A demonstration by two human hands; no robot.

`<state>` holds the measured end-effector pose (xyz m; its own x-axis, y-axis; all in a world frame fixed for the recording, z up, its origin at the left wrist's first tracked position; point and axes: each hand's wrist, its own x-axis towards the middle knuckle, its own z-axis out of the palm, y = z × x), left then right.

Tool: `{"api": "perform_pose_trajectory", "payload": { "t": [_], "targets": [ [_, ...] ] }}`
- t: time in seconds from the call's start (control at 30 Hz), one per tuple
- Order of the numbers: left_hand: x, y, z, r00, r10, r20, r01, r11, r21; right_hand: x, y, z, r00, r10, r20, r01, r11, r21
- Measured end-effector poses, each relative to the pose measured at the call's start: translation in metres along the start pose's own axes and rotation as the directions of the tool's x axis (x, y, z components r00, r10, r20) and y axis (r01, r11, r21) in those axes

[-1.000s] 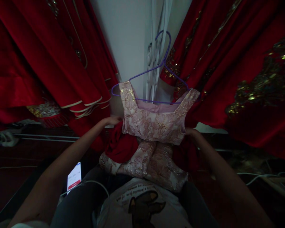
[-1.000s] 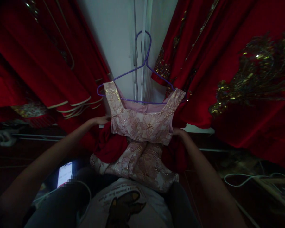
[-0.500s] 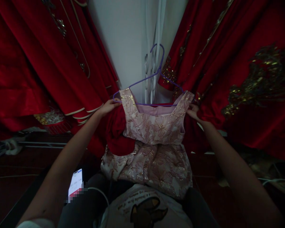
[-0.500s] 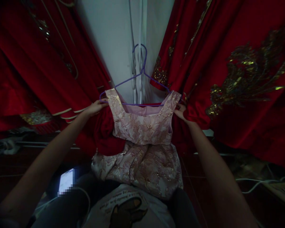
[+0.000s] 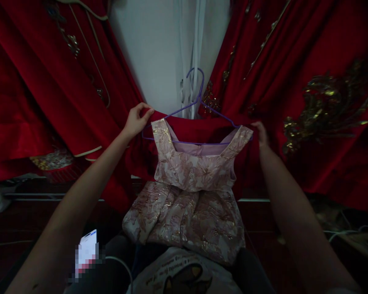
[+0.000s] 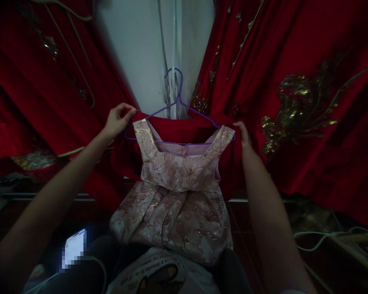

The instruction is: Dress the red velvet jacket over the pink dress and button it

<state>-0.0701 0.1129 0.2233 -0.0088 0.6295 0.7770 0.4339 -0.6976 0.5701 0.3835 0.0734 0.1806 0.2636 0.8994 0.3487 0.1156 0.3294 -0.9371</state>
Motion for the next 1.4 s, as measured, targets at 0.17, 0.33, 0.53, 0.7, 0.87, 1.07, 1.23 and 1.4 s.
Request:
{"api": "perform_pose_trajectory", "payload": {
  "t": [0.17, 0.33, 0.53, 0.7, 0.87, 1.07, 1.23, 1.4],
  "targets": [
    [-0.024, 0.028, -0.011, 0.96, 0.225, -0.169, -0.178, 0.951, 0.254, -0.01, -0.036, -0.029, 0.975, 0.118, 0.19, -0.108, 0.992, -0.062],
    [-0.032, 0.049, -0.018, 0.915, 0.37, -0.162, -0.272, 0.861, 0.43, -0.043, -0.098, -0.042, 0.942, -0.287, 0.176, 0.334, 0.728, -0.598],
    [-0.062, 0.058, -0.011, 0.956, 0.268, 0.121, -0.289, 0.779, 0.556, -0.101, -0.107, -0.033, 0.855, -0.33, 0.399, 0.503, 0.344, -0.793],
    [-0.082, 0.053, -0.007, 0.971, 0.075, 0.226, -0.194, 0.802, 0.565, -0.1, -0.057, -0.002, 0.888, -0.219, 0.404, 0.456, 0.31, -0.834],
    [-0.056, 0.054, -0.004, 0.976, -0.149, 0.16, 0.027, 0.809, 0.587, -0.083, -0.023, 0.029, 0.795, -0.274, 0.542, 0.605, 0.428, -0.672],
    [-0.053, 0.102, 0.049, 0.996, -0.059, 0.069, 0.046, 0.983, 0.179, -0.12, -0.04, 0.112, 0.693, -0.422, 0.585, 0.684, 0.643, -0.345],
    [-0.083, 0.104, 0.087, 0.98, 0.023, 0.197, -0.031, 0.999, 0.039, -0.15, -0.024, 0.142, 0.663, -0.445, 0.602, 0.688, 0.68, -0.255],
    [-0.108, 0.069, 0.09, 0.983, -0.02, 0.184, 0.018, 1.0, 0.012, -0.143, 0.004, 0.12, 0.906, -0.359, 0.224, 0.405, 0.891, -0.208]
  ]
}}
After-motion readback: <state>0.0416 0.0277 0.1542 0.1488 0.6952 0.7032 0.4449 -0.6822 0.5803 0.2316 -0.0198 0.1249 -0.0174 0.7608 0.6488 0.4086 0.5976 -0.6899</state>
